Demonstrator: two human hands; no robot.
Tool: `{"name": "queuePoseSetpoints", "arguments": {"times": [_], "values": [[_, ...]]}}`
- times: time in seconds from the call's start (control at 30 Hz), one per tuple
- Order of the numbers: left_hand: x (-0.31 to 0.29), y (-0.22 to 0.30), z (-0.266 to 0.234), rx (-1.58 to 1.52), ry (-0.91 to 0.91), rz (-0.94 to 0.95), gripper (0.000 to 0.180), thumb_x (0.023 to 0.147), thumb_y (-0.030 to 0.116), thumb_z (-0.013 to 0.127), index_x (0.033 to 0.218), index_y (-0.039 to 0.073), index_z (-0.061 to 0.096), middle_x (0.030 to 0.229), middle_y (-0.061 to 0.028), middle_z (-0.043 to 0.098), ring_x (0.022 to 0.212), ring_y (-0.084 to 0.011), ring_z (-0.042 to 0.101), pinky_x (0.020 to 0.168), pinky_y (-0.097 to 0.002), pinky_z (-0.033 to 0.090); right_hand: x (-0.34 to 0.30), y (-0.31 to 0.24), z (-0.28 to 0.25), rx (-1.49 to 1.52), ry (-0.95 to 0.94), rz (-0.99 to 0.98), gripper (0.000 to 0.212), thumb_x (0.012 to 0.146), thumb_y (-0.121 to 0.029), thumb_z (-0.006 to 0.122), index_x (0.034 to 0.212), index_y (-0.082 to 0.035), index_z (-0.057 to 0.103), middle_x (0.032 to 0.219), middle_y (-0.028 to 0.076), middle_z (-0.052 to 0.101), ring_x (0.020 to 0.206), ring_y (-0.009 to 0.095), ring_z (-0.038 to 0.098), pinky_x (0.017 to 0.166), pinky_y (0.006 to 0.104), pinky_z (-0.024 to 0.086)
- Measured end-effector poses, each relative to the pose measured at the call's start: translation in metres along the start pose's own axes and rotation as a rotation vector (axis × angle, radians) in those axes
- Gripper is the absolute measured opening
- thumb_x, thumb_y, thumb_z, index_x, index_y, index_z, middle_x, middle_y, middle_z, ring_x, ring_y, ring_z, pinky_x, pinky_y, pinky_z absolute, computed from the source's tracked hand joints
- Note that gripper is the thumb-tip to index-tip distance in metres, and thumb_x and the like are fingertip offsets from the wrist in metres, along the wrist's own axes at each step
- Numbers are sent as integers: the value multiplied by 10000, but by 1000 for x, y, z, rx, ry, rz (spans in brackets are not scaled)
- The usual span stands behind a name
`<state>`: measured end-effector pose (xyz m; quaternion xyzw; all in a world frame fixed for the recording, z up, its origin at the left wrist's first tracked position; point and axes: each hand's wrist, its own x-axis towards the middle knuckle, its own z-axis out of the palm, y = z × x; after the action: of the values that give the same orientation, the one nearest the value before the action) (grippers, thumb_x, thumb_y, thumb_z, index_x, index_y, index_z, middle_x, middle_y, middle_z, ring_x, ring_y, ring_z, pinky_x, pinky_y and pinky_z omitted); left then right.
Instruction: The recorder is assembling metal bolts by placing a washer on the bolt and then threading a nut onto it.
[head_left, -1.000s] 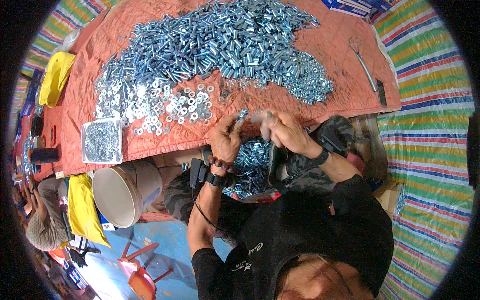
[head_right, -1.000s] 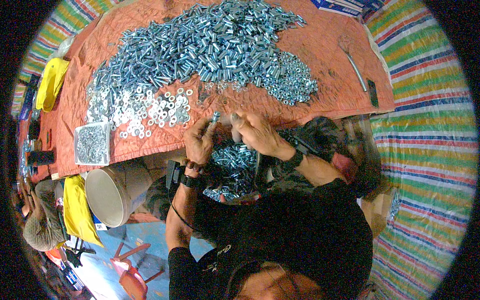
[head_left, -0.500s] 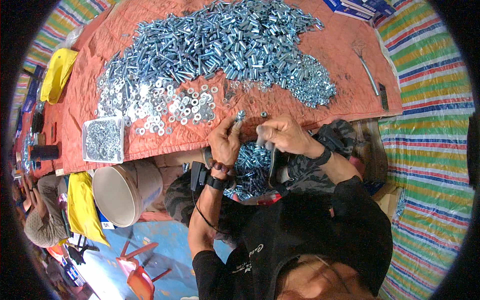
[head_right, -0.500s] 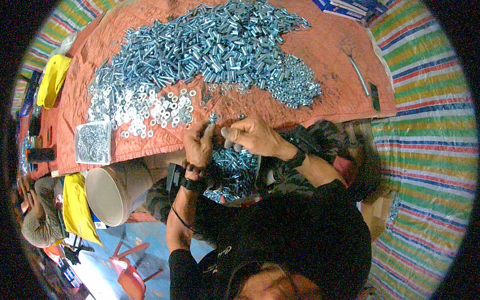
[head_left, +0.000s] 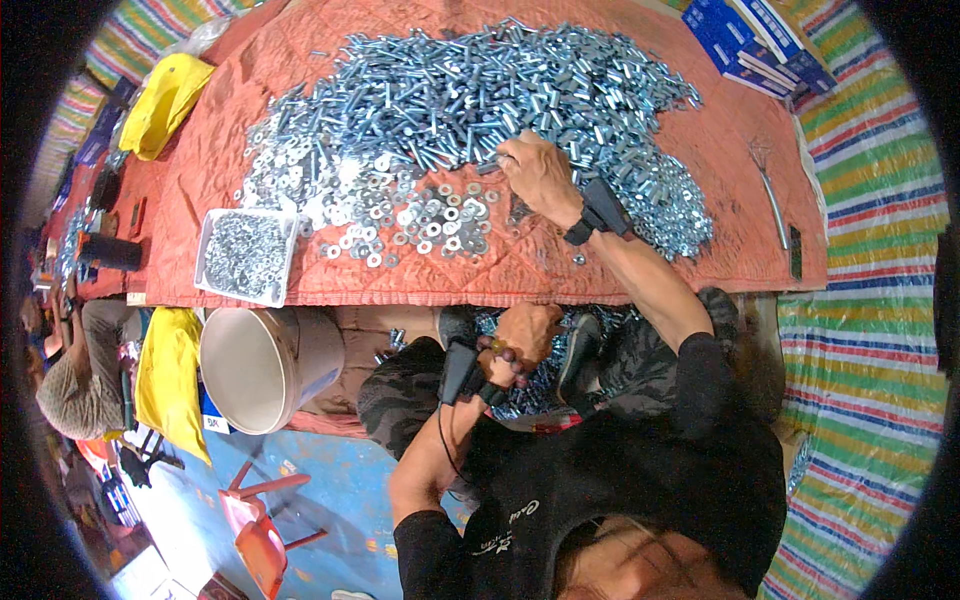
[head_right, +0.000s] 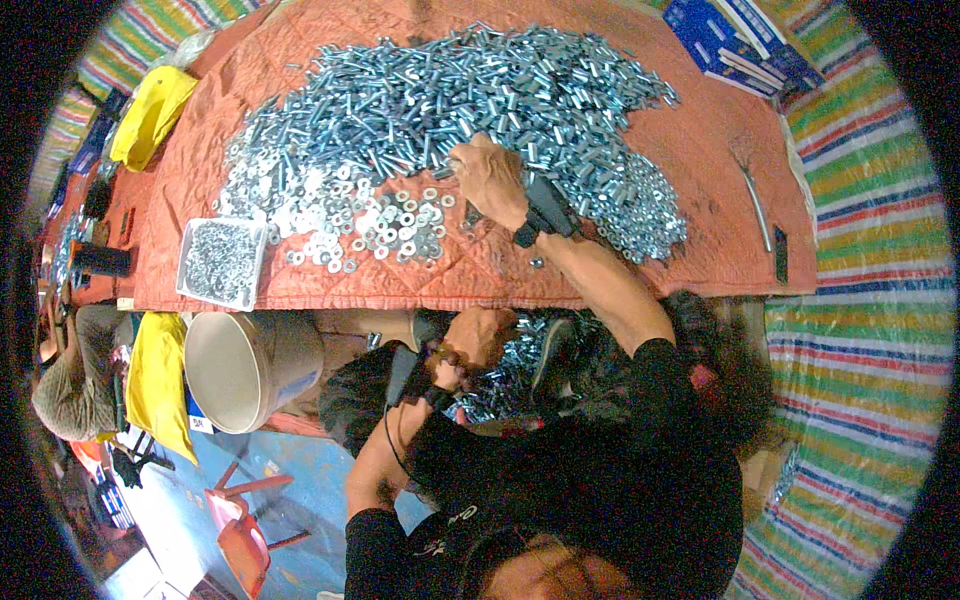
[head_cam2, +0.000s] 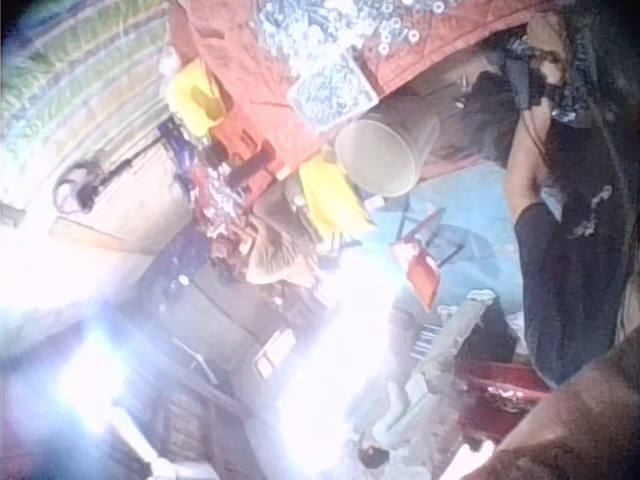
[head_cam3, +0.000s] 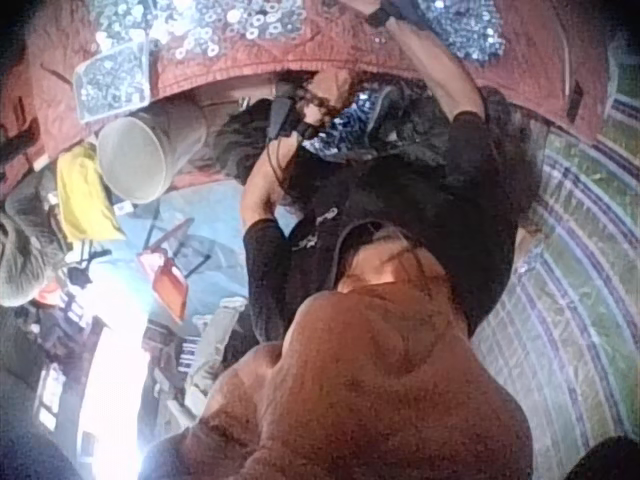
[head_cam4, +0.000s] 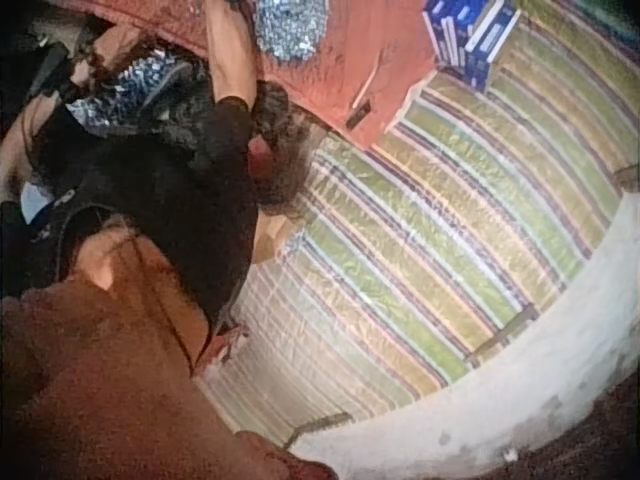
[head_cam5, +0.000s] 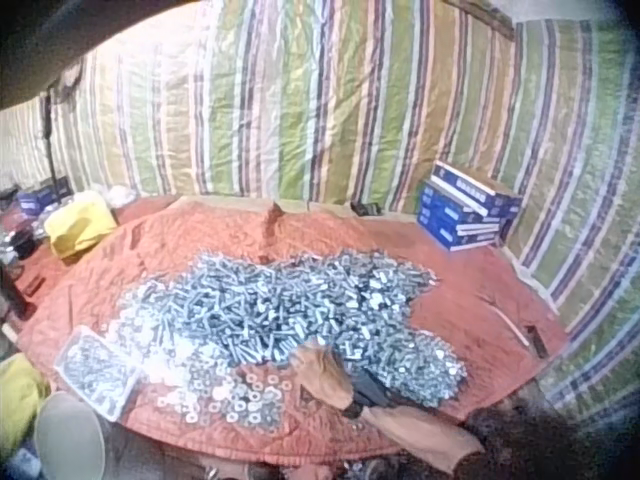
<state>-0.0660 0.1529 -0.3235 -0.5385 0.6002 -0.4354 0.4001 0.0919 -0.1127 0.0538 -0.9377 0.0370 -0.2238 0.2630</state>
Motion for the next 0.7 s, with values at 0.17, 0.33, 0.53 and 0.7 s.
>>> {"name": "queuePoseSetpoints", "arguments": {"times": [0.17, 0.33, 0.53, 0.7], "values": [[123, -78, -58, 997, -658, -689, 406, 906, 365, 486, 1240, 153, 573, 1304, -126, 473, 1210, -371, 423, 1006, -561, 342, 9, 68, -16, -222, 2, 50, 230, 804, -256, 629, 829, -28, 652, 824, 202, 598, 779, 370, 606, 653, 464, 479], [142, -150, -63, 1462, -1076, -489, 353, 898, 303, 514, 1185, 110, 585, 1217, -141, 501, 1119, -365, 460, 945, -524, 370, 39, 26, -10, -285, -368, 35, 369, 801, -329, 577, 666, -4, 684, 596, 189, 603, 534, 341, 598, 532, 416, 489], [155, -252, -60, 3262, -565, 1396, 265, 882, 212, 551, 1093, 57, 593, 1032, -166, 566, 938, -348, 541, 816, -454, 431, 36, 71, -13, -373, -271, 184, 303, 710, -257, 629, 683, 44, 637, 653, 244, 601, 639, 395, 618, 559, 459, 458], [134, -327, -45, 3198, -226, 2049, 194, 870, 137, 582, 1017, 13, 600, 877, -187, 621, 788, -334, 608, 710, -396, 482, 12, 45, -23, -162, -288, 177, 272, 725, -239, 634, 729, 33, 645, 663, 205, 618, 647, 365, 626, 580, 418, 463]]}}
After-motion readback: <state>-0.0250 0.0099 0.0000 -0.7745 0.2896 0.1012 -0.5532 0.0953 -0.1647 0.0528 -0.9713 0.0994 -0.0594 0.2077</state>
